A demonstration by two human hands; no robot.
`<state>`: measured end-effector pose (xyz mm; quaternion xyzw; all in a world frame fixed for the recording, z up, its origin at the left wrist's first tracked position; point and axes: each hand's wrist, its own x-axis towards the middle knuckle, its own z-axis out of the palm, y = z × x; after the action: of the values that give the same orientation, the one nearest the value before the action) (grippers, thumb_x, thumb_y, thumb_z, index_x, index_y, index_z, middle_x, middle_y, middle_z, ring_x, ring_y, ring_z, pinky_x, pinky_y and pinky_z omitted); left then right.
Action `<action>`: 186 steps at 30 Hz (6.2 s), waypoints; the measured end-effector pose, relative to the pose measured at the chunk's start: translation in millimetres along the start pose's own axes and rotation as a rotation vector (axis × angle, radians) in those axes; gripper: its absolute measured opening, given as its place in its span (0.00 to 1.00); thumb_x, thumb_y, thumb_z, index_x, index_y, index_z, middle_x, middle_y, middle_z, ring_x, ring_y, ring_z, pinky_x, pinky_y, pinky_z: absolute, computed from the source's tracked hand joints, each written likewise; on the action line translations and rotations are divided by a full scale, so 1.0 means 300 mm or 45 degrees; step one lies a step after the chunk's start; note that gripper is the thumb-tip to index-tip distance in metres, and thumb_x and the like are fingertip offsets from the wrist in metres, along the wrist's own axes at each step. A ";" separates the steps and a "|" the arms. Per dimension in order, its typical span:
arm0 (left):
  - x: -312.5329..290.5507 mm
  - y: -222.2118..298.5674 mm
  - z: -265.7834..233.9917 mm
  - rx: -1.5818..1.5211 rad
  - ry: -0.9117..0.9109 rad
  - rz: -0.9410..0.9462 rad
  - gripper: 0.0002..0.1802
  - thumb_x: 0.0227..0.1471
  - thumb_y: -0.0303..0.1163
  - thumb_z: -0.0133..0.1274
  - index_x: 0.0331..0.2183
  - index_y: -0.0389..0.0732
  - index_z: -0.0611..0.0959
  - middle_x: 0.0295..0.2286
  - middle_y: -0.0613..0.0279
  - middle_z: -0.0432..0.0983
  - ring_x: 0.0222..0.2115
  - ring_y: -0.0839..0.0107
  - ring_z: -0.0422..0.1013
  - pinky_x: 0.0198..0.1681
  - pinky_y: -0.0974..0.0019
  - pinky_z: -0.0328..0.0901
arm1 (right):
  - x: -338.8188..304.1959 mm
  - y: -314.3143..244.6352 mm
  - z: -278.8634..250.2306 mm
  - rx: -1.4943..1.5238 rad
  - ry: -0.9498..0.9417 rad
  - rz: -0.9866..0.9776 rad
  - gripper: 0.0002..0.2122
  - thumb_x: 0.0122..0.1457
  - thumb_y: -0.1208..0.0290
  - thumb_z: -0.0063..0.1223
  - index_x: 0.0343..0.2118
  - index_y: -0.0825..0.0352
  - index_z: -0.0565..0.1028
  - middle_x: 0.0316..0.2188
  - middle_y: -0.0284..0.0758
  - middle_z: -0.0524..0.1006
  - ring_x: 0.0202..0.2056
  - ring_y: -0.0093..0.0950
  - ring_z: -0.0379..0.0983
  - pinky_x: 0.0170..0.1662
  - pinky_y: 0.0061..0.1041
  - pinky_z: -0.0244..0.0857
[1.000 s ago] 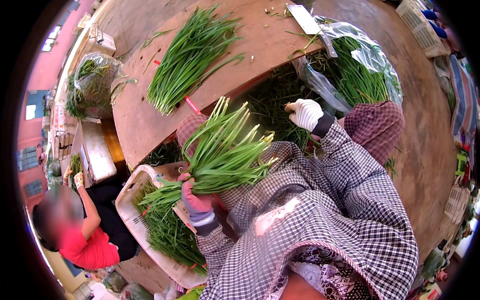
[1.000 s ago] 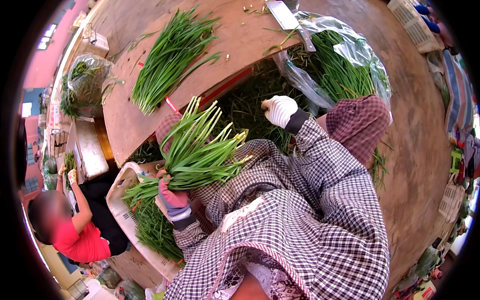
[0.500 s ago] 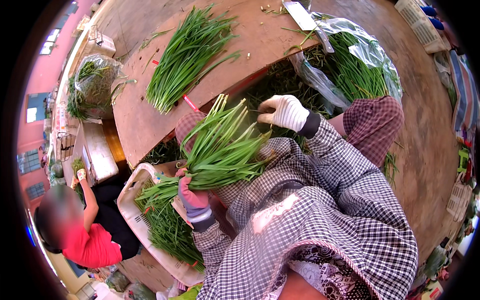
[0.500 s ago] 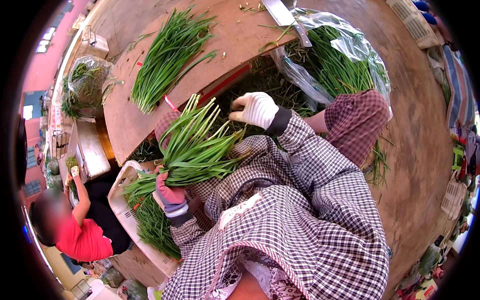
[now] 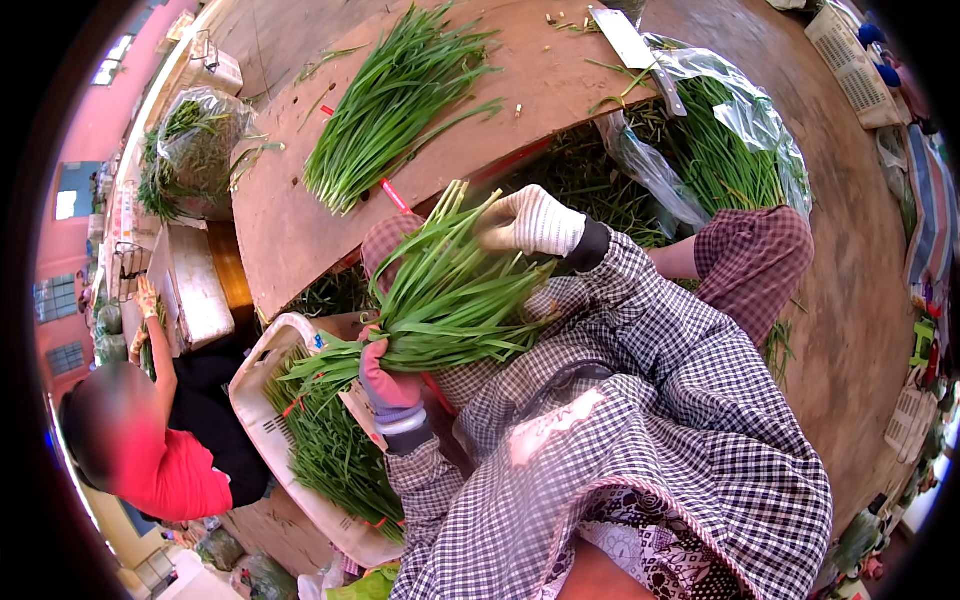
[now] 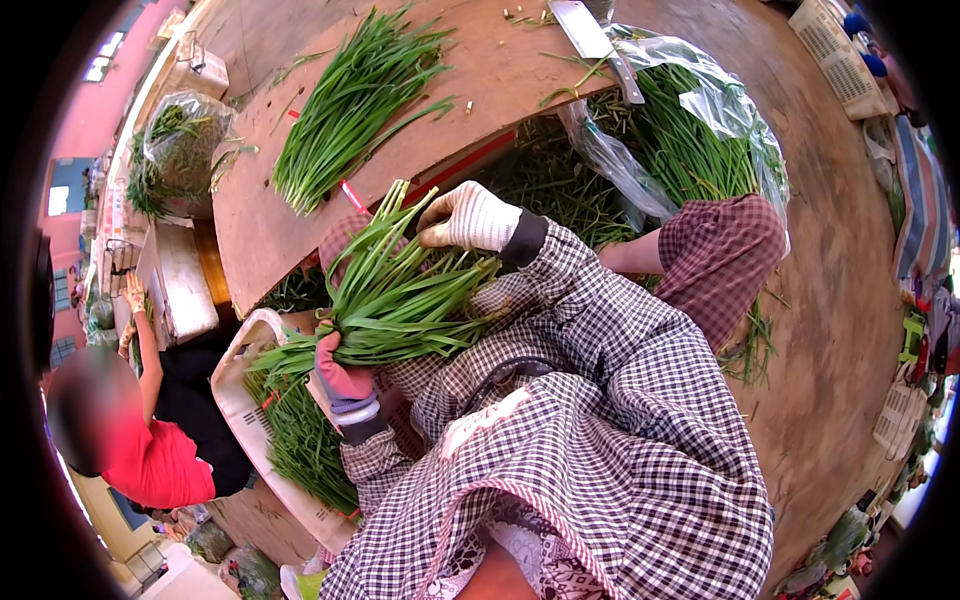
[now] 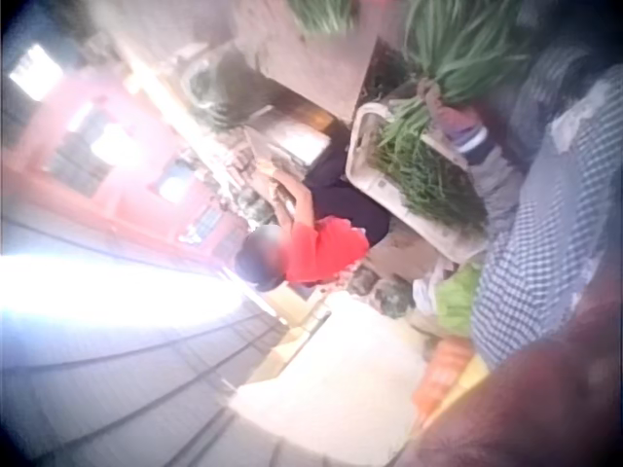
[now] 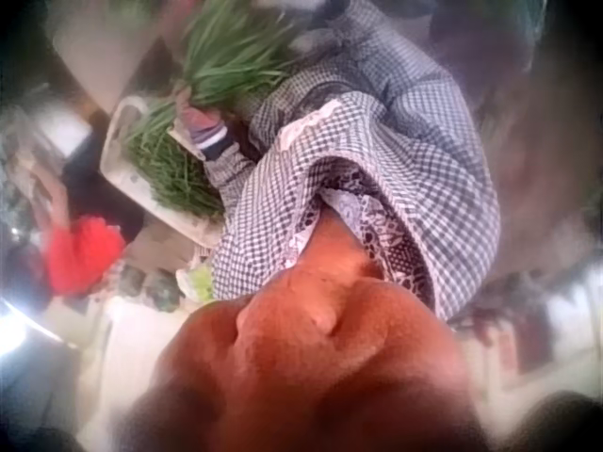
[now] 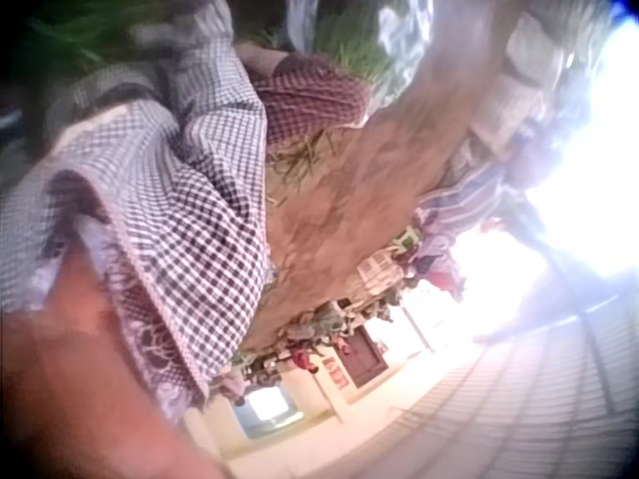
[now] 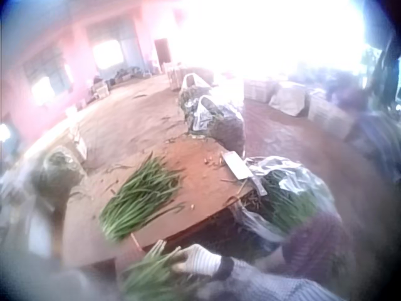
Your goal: The person sorts through bundles of green onions, trimming the roots with a cleaver and bundling them into plastic bags.
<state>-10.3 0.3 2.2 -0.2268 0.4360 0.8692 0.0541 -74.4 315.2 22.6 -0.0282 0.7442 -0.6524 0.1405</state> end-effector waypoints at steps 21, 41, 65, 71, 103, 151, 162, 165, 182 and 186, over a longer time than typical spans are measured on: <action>0.070 -0.032 -0.099 -0.014 0.001 -0.045 0.18 0.46 0.26 0.46 0.43 0.41 0.73 0.41 0.64 0.69 0.44 0.67 0.67 0.50 0.60 0.64 | -0.065 0.126 -0.152 -0.316 0.387 -0.019 0.22 0.52 0.57 0.58 0.45 0.69 0.75 0.36 0.46 0.79 0.40 0.32 0.77 0.44 0.26 0.69; 0.044 0.029 -0.086 -0.054 0.013 0.040 0.19 0.51 0.30 0.48 0.46 0.36 0.76 0.43 0.53 0.75 0.43 0.59 0.73 0.48 0.53 0.69 | -0.228 0.116 -0.291 -0.591 0.385 0.068 0.29 0.47 0.53 0.62 0.48 0.71 0.73 0.43 0.48 0.76 0.43 0.34 0.76 0.46 0.29 0.69; 0.165 -0.034 -0.141 -0.182 -0.018 0.039 0.17 0.49 0.31 0.48 0.41 0.33 0.77 0.41 0.52 0.76 0.41 0.58 0.73 0.48 0.55 0.69 | -0.123 0.079 0.087 0.048 -0.039 -0.008 0.25 0.42 0.54 0.65 0.42 0.64 0.76 0.30 0.35 0.80 0.32 0.24 0.75 0.39 0.23 0.68; 0.185 -0.064 -0.199 -0.246 0.006 0.056 0.17 0.49 0.29 0.47 0.41 0.33 0.78 0.42 0.51 0.76 0.43 0.59 0.72 0.50 0.54 0.67 | -0.091 0.143 0.149 0.170 -0.041 0.141 0.15 0.46 0.66 0.63 0.36 0.68 0.79 0.20 0.35 0.78 0.24 0.17 0.71 0.30 0.22 0.67; 0.216 -0.142 -0.284 0.061 0.069 0.430 0.13 0.52 0.30 0.46 0.38 0.34 0.78 0.40 0.52 0.76 0.42 0.60 0.72 0.50 0.56 0.67 | -0.118 0.062 0.065 0.343 0.175 0.075 0.10 0.52 0.67 0.59 0.29 0.70 0.80 0.19 0.33 0.78 0.18 0.16 0.71 0.23 0.19 0.67; 0.111 -0.076 -0.132 -0.275 -0.047 0.071 0.12 0.51 0.31 0.48 0.36 0.34 0.79 0.38 0.52 0.77 0.40 0.61 0.73 0.48 0.58 0.68 | 0.040 -0.007 0.019 0.346 0.263 -0.069 0.10 0.52 0.70 0.56 0.31 0.72 0.80 0.22 0.33 0.79 0.24 0.18 0.73 0.30 0.20 0.68; 0.181 -0.048 -0.173 -0.226 -0.151 0.017 0.13 0.51 0.30 0.48 0.37 0.35 0.78 0.38 0.53 0.77 0.39 0.60 0.74 0.48 0.56 0.68 | 0.133 -0.116 -0.086 -0.514 -0.164 -0.488 0.14 0.47 0.62 0.60 0.37 0.61 0.80 0.27 0.38 0.80 0.29 0.31 0.77 0.35 0.26 0.70; 0.208 -0.040 -0.193 -0.234 -0.117 0.031 0.12 0.52 0.30 0.47 0.37 0.35 0.78 0.39 0.53 0.77 0.39 0.60 0.74 0.48 0.56 0.68 | 0.146 -0.116 -0.032 -0.504 -0.395 -0.452 0.16 0.48 0.64 0.63 0.39 0.65 0.79 0.31 0.43 0.80 0.30 0.33 0.77 0.36 0.26 0.70; 0.184 -0.080 -0.173 0.154 0.035 0.334 0.10 0.52 0.28 0.45 0.37 0.35 0.75 0.37 0.56 0.75 0.38 0.66 0.73 0.44 0.62 0.71 | 0.046 0.002 0.059 0.165 0.342 -0.085 0.09 0.55 0.73 0.53 0.34 0.72 0.79 0.26 0.34 0.80 0.26 0.22 0.75 0.31 0.21 0.70; 0.171 -0.046 -0.160 -0.056 0.003 0.133 0.11 0.51 0.27 0.45 0.38 0.36 0.75 0.36 0.57 0.75 0.37 0.65 0.73 0.44 0.61 0.71 | -0.034 0.023 -0.144 0.345 0.725 0.011 0.08 0.57 0.72 0.51 0.33 0.71 0.79 0.25 0.33 0.79 0.25 0.19 0.75 0.28 0.17 0.68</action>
<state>-35.3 -34.1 -55.4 -0.2057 0.4281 0.8800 0.0031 -74.2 360.2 22.3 0.1777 0.6599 -0.7268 -0.0683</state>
